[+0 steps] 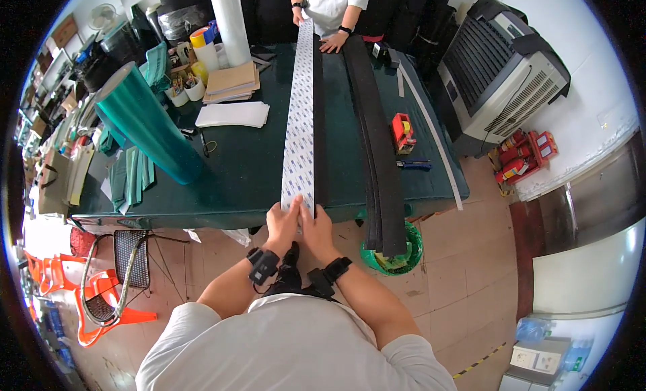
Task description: The person moves a roll of green film and a roll of tape, then places two long black foam strips on the table. After receiving a strip of adhesive backing, the person aligns and presses it onto one of the black strips.
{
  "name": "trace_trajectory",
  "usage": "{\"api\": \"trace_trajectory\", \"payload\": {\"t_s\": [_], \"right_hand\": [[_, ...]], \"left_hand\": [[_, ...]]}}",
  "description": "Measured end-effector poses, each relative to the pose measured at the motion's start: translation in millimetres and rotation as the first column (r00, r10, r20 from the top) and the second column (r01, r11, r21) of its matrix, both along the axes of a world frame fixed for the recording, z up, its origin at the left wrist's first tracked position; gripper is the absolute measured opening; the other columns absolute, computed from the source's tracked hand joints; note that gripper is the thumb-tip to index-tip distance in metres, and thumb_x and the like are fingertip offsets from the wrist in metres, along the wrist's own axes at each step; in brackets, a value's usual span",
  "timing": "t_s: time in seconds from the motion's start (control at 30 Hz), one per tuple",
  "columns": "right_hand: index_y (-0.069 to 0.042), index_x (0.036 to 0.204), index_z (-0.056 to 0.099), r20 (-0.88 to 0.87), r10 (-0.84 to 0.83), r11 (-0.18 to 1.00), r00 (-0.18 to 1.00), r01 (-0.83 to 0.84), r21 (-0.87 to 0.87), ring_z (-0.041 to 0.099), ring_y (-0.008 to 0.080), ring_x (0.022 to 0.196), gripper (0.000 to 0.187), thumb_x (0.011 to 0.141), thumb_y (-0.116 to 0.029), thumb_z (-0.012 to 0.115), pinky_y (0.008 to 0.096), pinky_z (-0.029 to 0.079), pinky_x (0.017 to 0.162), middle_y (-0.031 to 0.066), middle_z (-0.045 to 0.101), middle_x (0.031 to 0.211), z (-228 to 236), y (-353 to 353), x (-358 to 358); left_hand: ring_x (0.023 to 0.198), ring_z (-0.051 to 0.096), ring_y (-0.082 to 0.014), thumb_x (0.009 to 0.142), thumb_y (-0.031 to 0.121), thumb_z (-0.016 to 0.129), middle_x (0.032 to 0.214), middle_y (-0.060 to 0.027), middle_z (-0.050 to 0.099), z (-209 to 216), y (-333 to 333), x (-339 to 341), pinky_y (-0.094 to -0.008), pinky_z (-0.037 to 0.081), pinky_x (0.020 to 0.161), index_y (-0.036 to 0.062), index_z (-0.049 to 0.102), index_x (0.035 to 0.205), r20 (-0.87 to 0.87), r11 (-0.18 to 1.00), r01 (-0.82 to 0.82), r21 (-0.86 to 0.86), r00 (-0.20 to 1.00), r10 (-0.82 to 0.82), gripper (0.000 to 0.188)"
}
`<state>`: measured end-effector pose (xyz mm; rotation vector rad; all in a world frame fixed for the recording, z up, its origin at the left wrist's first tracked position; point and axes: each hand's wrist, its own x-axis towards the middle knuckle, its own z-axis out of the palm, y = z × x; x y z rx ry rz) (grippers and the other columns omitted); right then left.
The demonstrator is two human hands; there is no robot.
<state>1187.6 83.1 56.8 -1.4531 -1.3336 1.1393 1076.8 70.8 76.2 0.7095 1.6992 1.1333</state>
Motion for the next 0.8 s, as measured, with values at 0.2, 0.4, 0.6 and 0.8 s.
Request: {"api": "trace_trajectory", "payload": {"t_s": [0.2,0.4,0.6,0.8], "right_hand": [[0.003,0.106,0.065,-0.679,-0.202,0.713,0.706,-0.369,-0.596,0.07,0.0221,0.085,0.043,0.097,-0.04,0.063,0.0373,0.052,0.072,0.0095,0.073,0.092,40,34,16],[0.002,0.098,0.069,-0.472,-0.16,0.873,0.867,-0.099,-0.477,0.07,0.0209,0.083,0.038,0.098,-0.036,0.063,0.0316,0.051,0.071,0.0102,0.074,0.093,15,11,19],[0.004,0.101,0.068,0.053,0.046,0.999,0.998,-0.045,-0.013,0.07,0.0207,0.083,0.04,0.098,-0.036,0.063,0.031,0.051,0.072,0.0107,0.074,0.094,9,-28,20],[-0.002,0.103,0.07,-0.443,-0.08,0.967,0.893,-0.039,-0.252,0.069,0.0202,0.076,0.038,0.095,-0.038,0.068,0.0318,0.051,0.066,0.0094,0.073,0.09,7,1,21]], "left_hand": [[0.077,0.07,-0.0208,0.093,0.031,0.072,0.098,-0.0166,0.073,-28,-40,7,-0.0349,0.056,0.068,-0.0054,0.06,0.121,-0.441,0.875,0.251,0.414,0.896,-0.048,0.048],[0.079,0.072,-0.0251,0.092,0.032,0.073,0.1,-0.0135,0.073,-41,-35,5,-0.0344,0.056,0.068,-0.005,0.061,0.124,-0.403,0.778,0.34,0.528,0.907,-0.123,0.05],[0.071,0.068,-0.0207,0.086,0.048,0.076,0.088,-0.0094,0.072,12,4,-3,-0.037,0.054,0.065,-0.0109,0.062,0.119,0.579,0.994,-0.009,-0.113,0.812,0.073,0.069],[0.073,0.071,-0.0244,0.084,0.049,0.077,0.086,-0.0139,0.073,-18,1,10,-0.0377,0.056,0.068,-0.0109,0.062,0.119,0.149,1.0,0.013,0.011,0.989,-0.014,0.071]]}}
